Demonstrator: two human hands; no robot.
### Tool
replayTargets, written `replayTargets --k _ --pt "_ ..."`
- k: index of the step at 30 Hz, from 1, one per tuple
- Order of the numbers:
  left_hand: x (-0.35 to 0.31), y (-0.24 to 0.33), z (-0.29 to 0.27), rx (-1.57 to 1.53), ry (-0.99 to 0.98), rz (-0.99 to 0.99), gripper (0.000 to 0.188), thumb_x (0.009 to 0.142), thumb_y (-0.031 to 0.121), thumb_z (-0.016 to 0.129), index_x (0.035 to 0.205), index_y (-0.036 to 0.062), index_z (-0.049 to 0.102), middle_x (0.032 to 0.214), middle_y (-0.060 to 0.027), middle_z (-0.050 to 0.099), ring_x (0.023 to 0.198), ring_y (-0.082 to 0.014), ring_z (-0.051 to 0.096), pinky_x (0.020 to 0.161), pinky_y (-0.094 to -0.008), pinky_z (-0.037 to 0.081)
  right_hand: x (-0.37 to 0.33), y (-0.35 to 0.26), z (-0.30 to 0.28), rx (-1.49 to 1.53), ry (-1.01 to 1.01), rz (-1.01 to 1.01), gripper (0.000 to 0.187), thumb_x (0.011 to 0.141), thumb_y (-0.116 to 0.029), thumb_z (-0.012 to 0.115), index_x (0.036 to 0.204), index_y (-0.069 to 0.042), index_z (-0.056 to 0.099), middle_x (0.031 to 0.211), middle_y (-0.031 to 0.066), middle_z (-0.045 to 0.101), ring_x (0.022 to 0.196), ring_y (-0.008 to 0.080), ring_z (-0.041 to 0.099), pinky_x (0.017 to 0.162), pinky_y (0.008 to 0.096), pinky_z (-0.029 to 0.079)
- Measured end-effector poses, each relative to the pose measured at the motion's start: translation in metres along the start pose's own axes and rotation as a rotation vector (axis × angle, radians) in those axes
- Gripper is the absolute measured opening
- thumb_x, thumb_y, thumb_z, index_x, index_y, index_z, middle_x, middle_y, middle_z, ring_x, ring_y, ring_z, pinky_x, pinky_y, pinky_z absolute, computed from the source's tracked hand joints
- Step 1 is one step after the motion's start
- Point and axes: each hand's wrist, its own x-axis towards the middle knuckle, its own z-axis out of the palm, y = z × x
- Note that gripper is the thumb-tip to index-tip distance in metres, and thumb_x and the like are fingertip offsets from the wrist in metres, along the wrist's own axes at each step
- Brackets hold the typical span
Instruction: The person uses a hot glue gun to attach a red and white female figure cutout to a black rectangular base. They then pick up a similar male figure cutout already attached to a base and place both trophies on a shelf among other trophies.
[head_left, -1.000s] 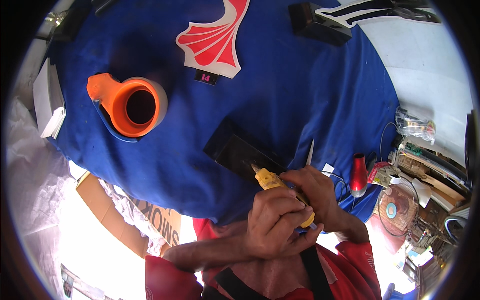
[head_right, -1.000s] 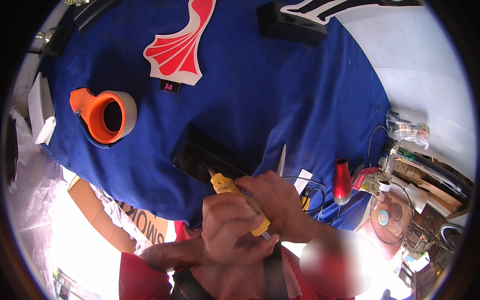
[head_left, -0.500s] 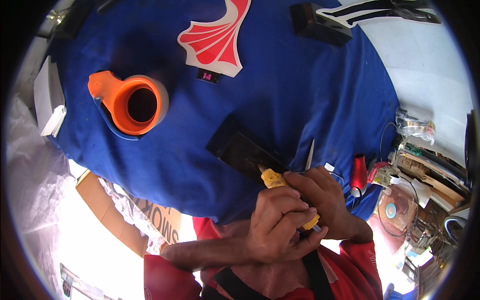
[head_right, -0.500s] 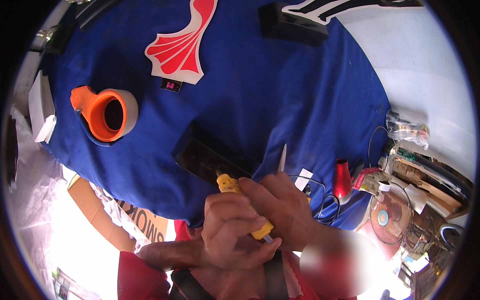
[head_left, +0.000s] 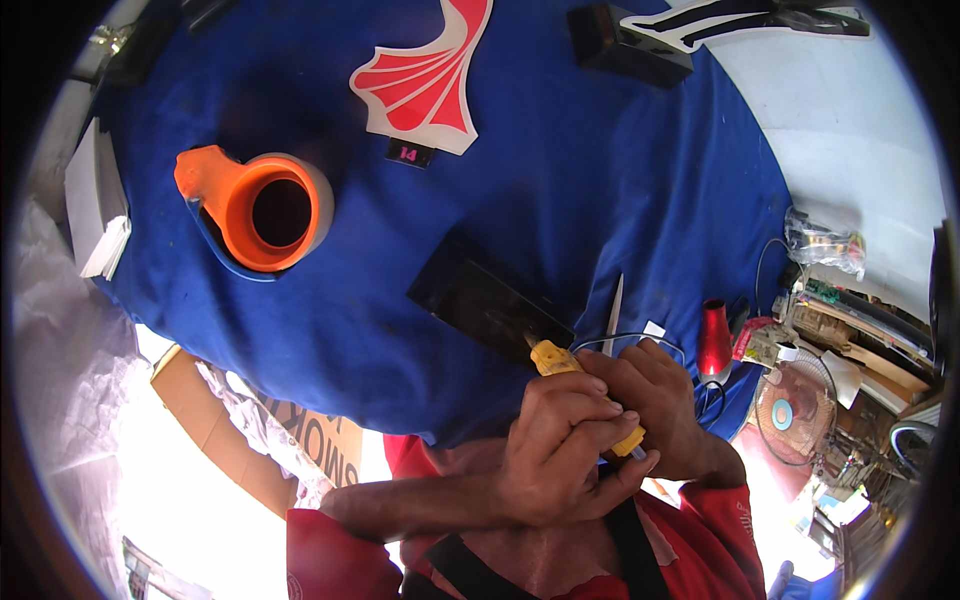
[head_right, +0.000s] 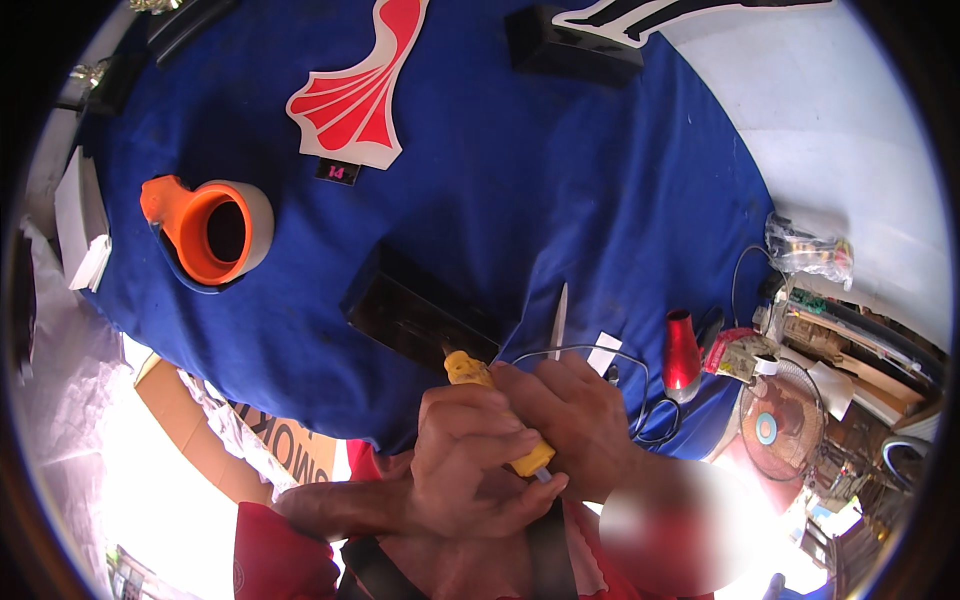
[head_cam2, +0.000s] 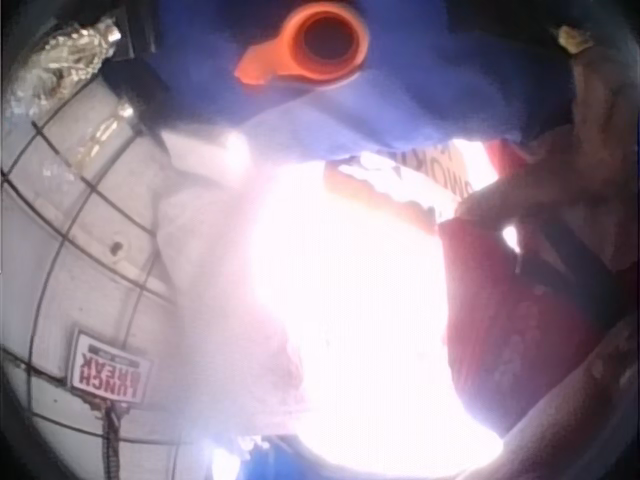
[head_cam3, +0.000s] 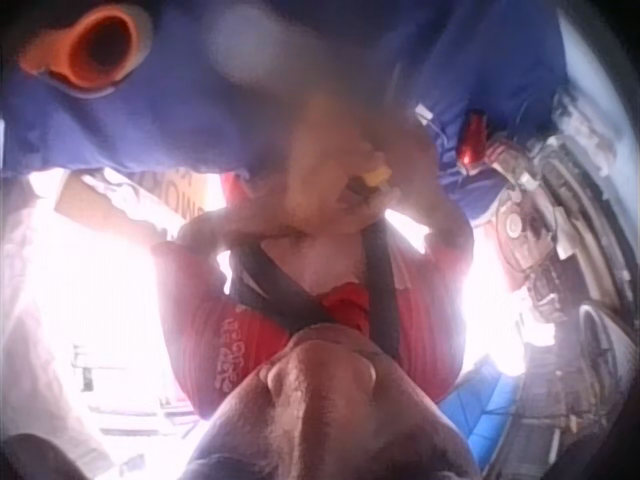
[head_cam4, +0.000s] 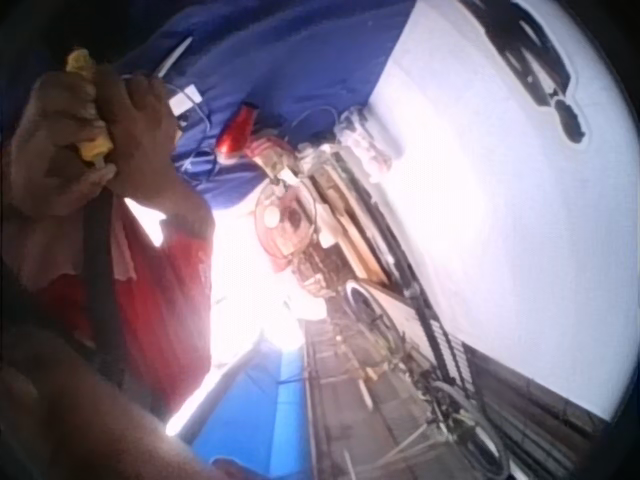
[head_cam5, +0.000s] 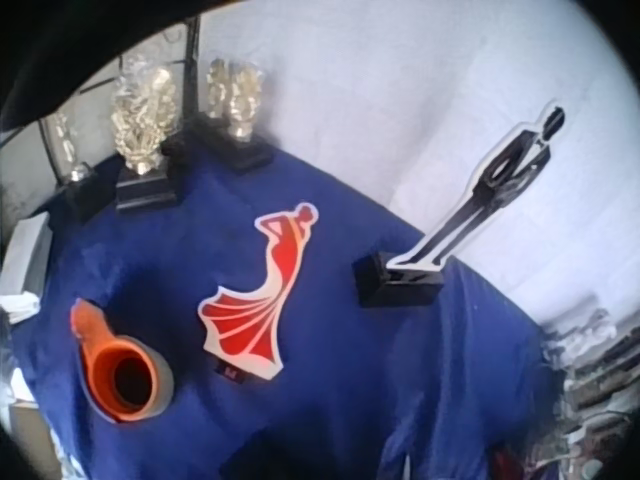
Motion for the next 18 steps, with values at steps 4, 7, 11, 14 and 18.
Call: replayTargets --k 4,7,11,14,18 --pt "-0.002 -0.003 0.001 -0.001 -0.002 0.049 0.045 0.057 0.011 0.090 0.096 0.0051 0.069 0.101 -0.0099 0.058 0.096 -0.0280 0.059 0.077 -0.0374 0.050 -0.001 -0.003 -0.002 -0.028 0.059 -0.033 0.059 0.072 -0.022 0.073 0.126 -0.001 0.062 0.085 0.0083 0.057 0.074 0.0278 0.054 0.058 0.0394 0.047" --pt "-0.004 -0.004 0.001 -0.029 0.016 0.055 0.045 0.057 0.012 0.090 0.096 0.0051 0.068 0.100 -0.0098 0.058 0.094 -0.0278 0.059 0.074 -0.0371 0.049 -0.005 -0.007 -0.003 -0.073 0.034 -0.008 0.059 0.072 -0.023 0.073 0.126 -0.001 0.062 0.084 0.0075 0.055 0.074 0.0267 0.053 0.055 0.0383 0.046" --pt "-0.010 -0.003 0.000 -0.050 0.009 0.059 0.041 0.060 0.014 0.090 0.094 0.0040 0.069 0.100 -0.0101 0.059 0.095 -0.0282 0.059 0.074 -0.0369 0.050 -0.010 -0.010 -0.001 -0.160 0.010 0.004 0.061 0.071 -0.023 0.073 0.126 -0.002 0.063 0.080 0.0058 0.050 0.072 0.0252 0.050 0.050 0.0361 0.043" --pt "-0.013 -0.001 0.000 -0.070 0.013 0.019 0.037 0.065 0.016 0.090 0.094 0.0027 0.071 0.099 -0.0104 0.059 0.102 -0.0293 0.060 0.077 -0.0374 0.053 -0.012 -0.009 0.002 -0.126 0.076 -0.023 0.062 0.070 -0.023 0.073 0.127 -0.002 0.063 0.078 0.0050 0.047 0.070 0.0239 0.049 0.048 0.0354 0.042" --pt "-0.013 0.000 0.000 -0.082 0.008 0.024 0.036 0.066 0.017 0.090 0.093 0.0027 0.071 0.099 -0.0104 0.059 0.102 -0.0291 0.060 0.078 -0.0372 0.053 -0.016 -0.009 0.001 -0.136 0.059 -0.009 0.063 0.070 -0.023 0.074 0.128 -0.001 0.063 0.079 0.0054 0.048 0.071 0.0243 0.049 0.048 0.0353 0.042"
